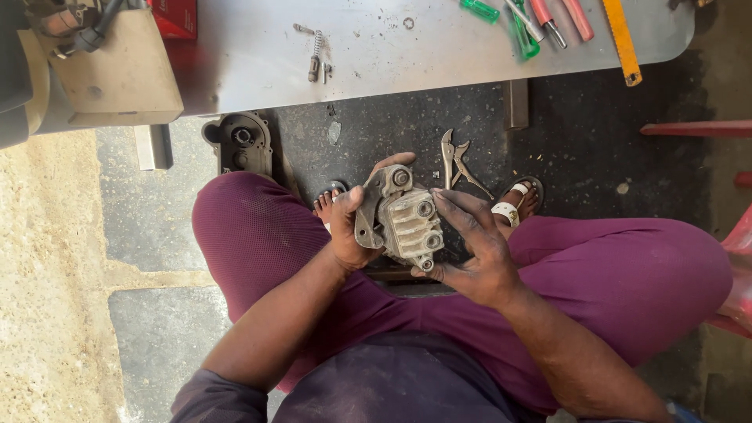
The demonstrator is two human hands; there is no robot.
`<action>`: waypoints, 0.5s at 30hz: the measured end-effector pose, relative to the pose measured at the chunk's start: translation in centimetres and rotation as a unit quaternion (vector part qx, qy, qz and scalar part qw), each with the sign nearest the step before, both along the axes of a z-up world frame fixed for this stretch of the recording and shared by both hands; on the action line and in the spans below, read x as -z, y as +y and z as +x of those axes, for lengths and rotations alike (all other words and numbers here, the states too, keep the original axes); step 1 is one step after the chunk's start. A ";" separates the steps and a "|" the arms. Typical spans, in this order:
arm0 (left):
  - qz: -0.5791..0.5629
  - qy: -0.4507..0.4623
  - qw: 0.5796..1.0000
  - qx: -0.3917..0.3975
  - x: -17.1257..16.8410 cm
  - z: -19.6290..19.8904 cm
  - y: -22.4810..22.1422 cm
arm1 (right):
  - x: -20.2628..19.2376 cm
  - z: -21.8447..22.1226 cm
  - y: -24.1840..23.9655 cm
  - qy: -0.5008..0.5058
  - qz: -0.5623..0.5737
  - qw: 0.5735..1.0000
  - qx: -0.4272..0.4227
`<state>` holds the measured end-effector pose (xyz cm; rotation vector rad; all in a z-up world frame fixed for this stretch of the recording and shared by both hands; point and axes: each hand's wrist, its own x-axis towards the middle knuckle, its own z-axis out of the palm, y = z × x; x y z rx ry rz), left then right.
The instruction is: The recorder is repairing and reassembling a motorcycle brake caliper, including cleaning parts and installing the piston and pads.
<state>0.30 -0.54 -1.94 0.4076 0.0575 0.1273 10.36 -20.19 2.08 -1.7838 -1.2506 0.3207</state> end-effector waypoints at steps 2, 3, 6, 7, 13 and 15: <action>-0.002 0.006 1.000 0.005 0.1 0.1 0.0 | 0.1 0.0 -0.1 0.036 -0.009 0.999 0.000; 0.003 0.005 1.000 0.004 0.2 0.1 -0.1 | 0.0 0.1 -0.1 0.025 -0.011 1.000 0.002; 0.020 0.003 1.000 -0.003 0.1 0.1 -0.1 | -0.1 0.1 -0.1 0.019 -0.006 1.000 -0.001; 0.032 0.001 0.999 -0.008 0.0 0.1 -0.1 | 0.0 0.1 -0.1 0.023 0.002 1.000 -0.004; 0.054 0.021 0.998 -0.026 0.5 0.1 -0.2 | 0.0 0.1 -0.3 0.076 -0.013 0.997 0.004; 0.055 0.021 0.998 -0.029 0.5 0.1 -0.1 | 0.0 0.1 -0.3 0.061 -0.021 0.998 0.006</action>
